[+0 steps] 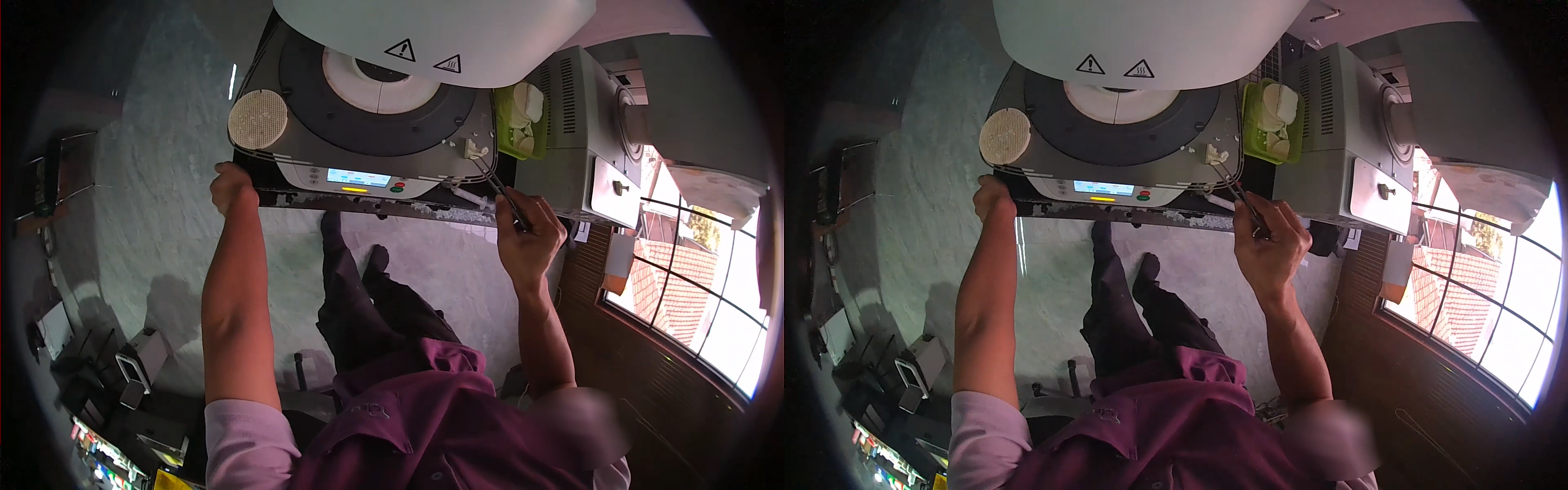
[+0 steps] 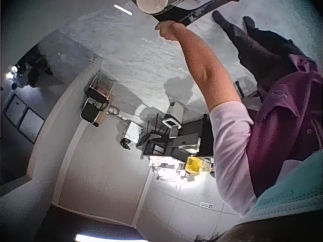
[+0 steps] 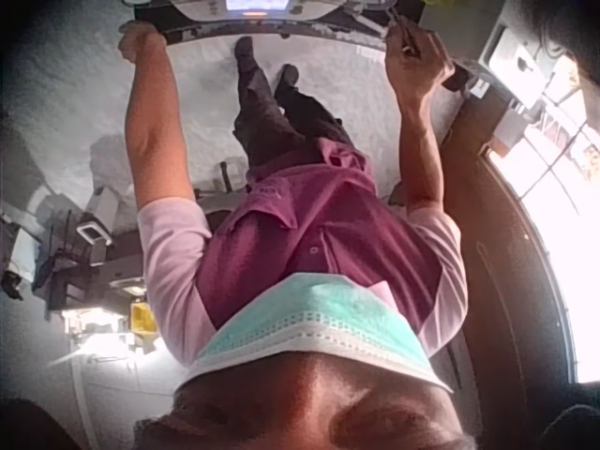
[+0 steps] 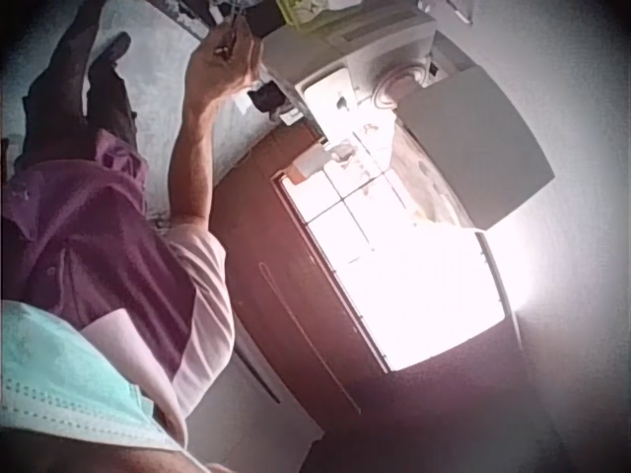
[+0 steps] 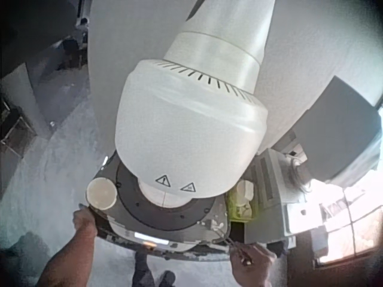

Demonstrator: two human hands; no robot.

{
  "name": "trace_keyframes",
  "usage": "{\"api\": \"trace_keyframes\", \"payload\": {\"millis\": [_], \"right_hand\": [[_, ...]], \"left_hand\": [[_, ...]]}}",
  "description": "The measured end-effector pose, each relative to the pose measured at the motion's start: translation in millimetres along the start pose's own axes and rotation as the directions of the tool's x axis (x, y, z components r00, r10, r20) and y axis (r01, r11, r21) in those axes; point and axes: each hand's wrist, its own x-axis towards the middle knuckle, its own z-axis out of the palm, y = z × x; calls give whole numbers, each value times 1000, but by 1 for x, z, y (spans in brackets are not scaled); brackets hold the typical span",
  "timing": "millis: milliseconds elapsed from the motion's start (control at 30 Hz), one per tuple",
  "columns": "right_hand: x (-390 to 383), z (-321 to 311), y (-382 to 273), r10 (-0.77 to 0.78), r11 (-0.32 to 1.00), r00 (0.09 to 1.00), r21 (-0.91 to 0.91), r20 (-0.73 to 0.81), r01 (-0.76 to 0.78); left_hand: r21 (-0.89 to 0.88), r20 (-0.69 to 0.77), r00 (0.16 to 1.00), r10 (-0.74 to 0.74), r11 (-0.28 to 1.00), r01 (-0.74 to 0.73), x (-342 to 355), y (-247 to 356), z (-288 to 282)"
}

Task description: The person removes a dental piece from a machine with tweezers, brings it to a workbench, and uses a brush to apply a white paste from a glass slab onto the surface of the prosthetic.

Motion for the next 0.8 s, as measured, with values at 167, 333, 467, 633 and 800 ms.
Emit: {"api": "trace_keyframes", "payload": {"millis": [167,333,467,633,800], "right_hand": [[0,-2,1,-2,1000,1000,-1,1,2],[0,-8,-3,-14,1000,1000,-17,6,14],[-10,-14,-15,-99,994,995,52,4,98],[-37,5,-18,-130,971,861,240,493,9],[-48,42,-10,16,982,669,116,743,-152]], "left_hand": [[-31,30,1000,5,1000,-4,0,-2,-2],[-26,41,999,-7,1000,8,-7,2,-5],[-40,25,999,-20,999,21,0,-1,-1],[-61,-6,999,-38,997,38,17,-6,7],[-56,11,1000,-16,998,16,16,-5,13]]}}
